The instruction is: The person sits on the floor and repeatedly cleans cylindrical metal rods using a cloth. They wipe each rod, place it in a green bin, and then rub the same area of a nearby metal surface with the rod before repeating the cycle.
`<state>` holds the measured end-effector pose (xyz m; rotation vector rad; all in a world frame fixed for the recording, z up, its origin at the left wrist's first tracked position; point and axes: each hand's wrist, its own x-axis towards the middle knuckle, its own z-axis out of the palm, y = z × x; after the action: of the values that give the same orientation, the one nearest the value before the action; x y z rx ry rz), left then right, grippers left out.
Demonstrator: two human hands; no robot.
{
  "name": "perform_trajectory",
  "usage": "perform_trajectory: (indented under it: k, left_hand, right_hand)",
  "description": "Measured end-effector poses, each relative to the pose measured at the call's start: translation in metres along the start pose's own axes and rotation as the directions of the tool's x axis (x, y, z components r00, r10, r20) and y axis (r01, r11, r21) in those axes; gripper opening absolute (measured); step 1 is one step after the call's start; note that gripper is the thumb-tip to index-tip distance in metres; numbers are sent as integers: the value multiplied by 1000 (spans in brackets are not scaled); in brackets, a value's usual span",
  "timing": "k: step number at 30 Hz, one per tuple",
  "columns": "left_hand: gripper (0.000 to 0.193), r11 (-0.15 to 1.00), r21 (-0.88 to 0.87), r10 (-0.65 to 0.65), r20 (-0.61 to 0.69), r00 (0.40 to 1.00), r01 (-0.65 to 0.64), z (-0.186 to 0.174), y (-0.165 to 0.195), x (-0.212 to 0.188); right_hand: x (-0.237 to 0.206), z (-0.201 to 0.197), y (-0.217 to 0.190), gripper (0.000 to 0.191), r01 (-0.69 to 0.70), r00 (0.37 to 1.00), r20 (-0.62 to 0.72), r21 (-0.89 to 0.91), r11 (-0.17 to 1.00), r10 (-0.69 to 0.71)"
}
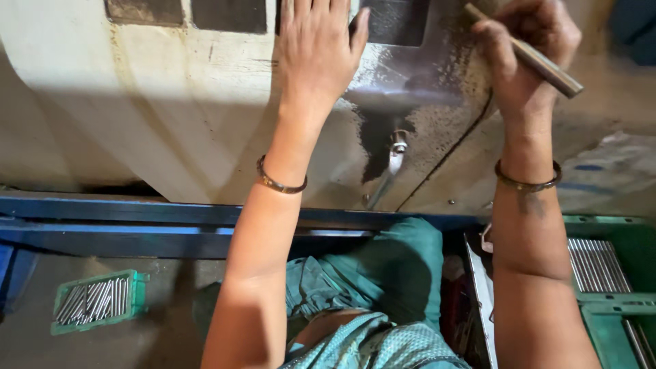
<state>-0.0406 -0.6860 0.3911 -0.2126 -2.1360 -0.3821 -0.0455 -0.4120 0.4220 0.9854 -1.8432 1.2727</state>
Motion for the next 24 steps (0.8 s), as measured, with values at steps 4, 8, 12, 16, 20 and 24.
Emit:
perform_trajectory:
  k: [4,8,12,16,20,24]
  left_hand:
    - [55,988,126,103,-143,984,-85,-5,18,-36]
    - [67,994,102,-44,178,983,26,7,42,-85]
    - [80,952,-305,7,-61,998,-26,43,82,-128]
    - [72,942,-323,95,-17,995,-95,80,105,-158]
    - [82,960,-267,103,58,993,-84,96,96,-171]
    - [81,956,-266,137,42,990,-121,99,91,-173]
  right_hand:
    - [-14,-25,14,19,192,978,-85,13,981,-190]
    - [-22,-34,39,38,364,912,-133,-180,914,-389]
    - [-40,-23,51,50,245,944,-87,-466,850,-320]
    - [-49,-17,44,44,253,947,21,-665,703,-322]
    - [-44,-15,38,47,283,942,56,-658,697,-330]
    - [-45,-18,41,46,259,952,63,-684,682,-299]
